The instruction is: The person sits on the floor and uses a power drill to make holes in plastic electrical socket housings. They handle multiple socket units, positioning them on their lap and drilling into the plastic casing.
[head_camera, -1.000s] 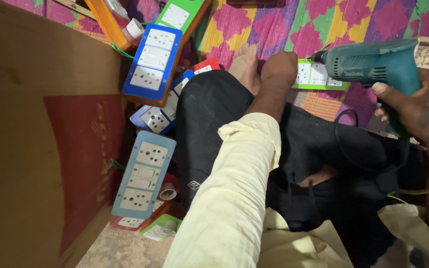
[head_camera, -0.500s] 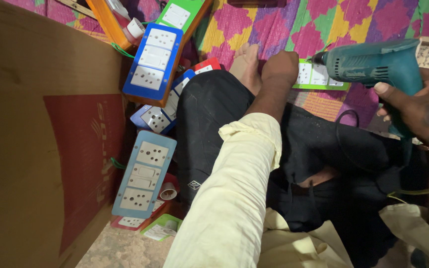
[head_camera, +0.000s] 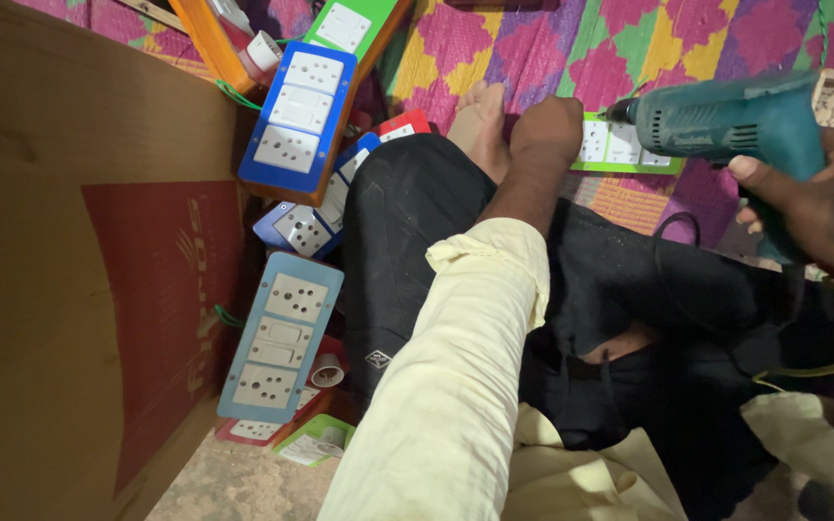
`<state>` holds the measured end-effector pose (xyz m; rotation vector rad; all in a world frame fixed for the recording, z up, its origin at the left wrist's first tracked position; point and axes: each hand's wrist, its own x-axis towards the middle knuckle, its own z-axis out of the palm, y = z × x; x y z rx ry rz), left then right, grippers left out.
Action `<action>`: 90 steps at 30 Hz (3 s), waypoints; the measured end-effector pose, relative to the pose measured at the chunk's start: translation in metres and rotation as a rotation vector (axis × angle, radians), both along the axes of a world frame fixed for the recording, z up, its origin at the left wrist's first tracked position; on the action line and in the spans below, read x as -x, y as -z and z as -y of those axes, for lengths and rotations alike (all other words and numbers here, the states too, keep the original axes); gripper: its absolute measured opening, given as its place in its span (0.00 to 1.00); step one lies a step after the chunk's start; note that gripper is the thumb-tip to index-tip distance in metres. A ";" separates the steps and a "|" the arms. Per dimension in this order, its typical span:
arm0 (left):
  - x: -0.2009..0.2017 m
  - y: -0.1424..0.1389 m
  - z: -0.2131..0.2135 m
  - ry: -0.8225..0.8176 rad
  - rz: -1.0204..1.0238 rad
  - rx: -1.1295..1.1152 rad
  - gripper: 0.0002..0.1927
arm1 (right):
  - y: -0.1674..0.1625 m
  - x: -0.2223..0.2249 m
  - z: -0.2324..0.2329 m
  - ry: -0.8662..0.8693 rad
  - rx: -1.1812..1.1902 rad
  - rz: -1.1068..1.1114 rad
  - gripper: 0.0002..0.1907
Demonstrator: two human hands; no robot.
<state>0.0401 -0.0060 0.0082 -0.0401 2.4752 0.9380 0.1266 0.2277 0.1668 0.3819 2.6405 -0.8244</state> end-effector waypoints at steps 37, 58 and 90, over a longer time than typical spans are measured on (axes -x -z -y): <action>0.003 0.005 -0.004 -0.024 0.047 -0.042 0.18 | -0.043 0.079 0.069 -0.268 -0.470 0.171 0.24; 0.001 -0.017 0.001 0.165 -0.077 0.058 0.15 | -0.079 0.075 0.089 -0.191 -0.513 0.326 0.23; -0.001 -0.050 0.004 0.230 -0.153 0.022 0.18 | -0.048 0.022 0.007 0.133 0.246 0.076 0.27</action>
